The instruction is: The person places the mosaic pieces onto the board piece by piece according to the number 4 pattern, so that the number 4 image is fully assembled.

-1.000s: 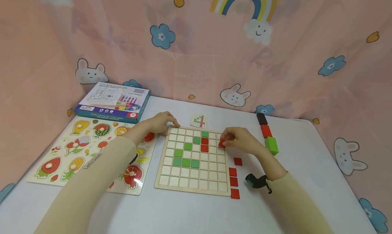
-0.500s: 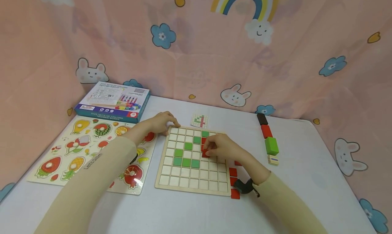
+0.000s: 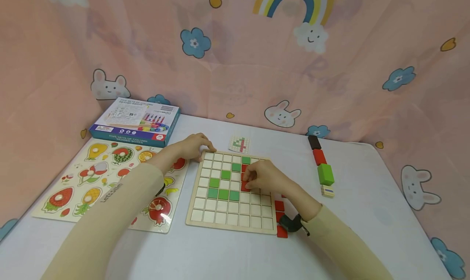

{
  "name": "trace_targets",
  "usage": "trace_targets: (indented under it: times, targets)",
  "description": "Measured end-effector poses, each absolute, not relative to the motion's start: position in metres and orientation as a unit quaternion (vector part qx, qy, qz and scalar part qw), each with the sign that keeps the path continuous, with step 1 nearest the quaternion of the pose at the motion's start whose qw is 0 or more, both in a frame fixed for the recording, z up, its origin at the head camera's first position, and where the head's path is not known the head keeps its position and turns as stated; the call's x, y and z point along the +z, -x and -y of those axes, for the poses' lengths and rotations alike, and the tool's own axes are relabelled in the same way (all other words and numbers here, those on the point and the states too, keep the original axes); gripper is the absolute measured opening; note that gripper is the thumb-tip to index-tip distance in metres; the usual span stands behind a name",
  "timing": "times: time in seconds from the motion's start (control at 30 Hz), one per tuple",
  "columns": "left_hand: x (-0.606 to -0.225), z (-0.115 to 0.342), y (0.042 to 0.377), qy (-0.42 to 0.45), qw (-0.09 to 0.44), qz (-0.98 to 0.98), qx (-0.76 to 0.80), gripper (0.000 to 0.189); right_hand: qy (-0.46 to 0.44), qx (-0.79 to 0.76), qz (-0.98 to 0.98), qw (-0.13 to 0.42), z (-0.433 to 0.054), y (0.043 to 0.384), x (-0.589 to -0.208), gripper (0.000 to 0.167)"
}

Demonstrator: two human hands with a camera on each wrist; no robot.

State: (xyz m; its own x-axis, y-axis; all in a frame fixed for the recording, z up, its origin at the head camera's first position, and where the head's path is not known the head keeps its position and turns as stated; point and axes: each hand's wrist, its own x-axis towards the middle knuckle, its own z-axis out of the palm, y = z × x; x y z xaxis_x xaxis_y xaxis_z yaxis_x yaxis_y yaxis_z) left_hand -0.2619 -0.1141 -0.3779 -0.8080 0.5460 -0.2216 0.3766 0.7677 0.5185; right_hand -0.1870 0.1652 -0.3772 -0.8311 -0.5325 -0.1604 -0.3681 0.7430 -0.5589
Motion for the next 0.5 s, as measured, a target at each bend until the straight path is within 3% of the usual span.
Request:
trace_targets:
  times: [0.5]
  targets:
    - [-0.378,0.114,0.262,-0.25,0.185,-0.921,0.234,0.052,0.215,-0.272,-0.924,0.162,-0.212,0.191,-0.374,0.007]
